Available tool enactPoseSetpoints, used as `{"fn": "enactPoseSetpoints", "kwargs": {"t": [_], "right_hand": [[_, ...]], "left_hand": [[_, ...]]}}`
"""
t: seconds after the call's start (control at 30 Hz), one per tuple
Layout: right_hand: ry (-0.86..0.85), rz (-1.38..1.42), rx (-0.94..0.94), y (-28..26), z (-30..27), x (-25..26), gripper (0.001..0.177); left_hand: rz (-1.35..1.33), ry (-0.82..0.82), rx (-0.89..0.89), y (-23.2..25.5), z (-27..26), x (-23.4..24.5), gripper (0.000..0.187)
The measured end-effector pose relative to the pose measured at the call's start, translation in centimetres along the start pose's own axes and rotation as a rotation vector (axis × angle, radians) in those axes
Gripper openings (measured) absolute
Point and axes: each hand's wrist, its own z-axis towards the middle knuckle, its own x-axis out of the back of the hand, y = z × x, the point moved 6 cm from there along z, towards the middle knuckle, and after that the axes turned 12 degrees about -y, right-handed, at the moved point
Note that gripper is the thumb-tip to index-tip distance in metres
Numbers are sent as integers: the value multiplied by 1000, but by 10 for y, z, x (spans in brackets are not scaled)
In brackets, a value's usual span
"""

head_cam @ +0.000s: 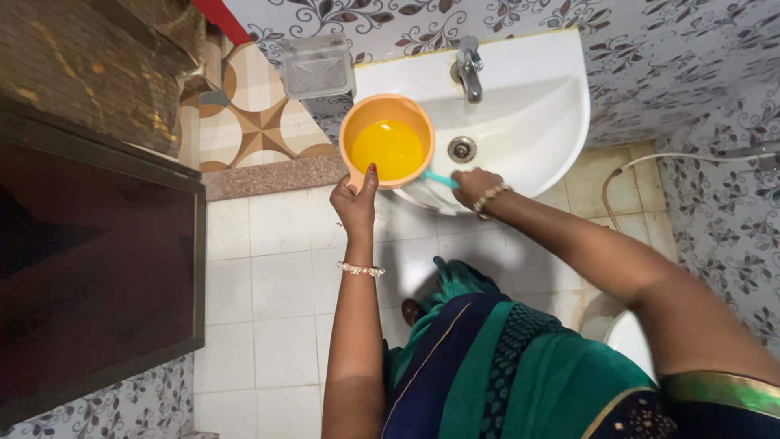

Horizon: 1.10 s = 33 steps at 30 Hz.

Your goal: The person cleans a white bathroom sink using a blue scrub brush and a yellow liquid from an orange bowl. They repeatedly pour the liquid into the sink and scrub the basin and faucet area.

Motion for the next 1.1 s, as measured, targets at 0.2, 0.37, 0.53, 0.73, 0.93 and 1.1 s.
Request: {"fn": "enactPoseSetpoints", "kwargs": {"t": [0.2,0.37,0.53,0.73,0.93,1.1], "right_hand": [[60,-327,-198,109,-64,30,37],[-26,-336,-178,131,-49,20,28],[55,-393,-314,129,-44,40,56],[-46,-508,-304,131,-38,45,78],[41,-413,-230,131,-36,52,25],[132,-392,-207,135,-25,48,29]], "left_hand": [[-98,-25,-45,-4,0,-3,32],[-104,-30,-12,-7,1,-2,32],[136,0,193,-19,-1,1,40],[-129,-20,-23,-7,-2,-2,30],[-33,-8,17,-1,3,-1,30],[-30,-11,-3,0,0,0,31]]}}
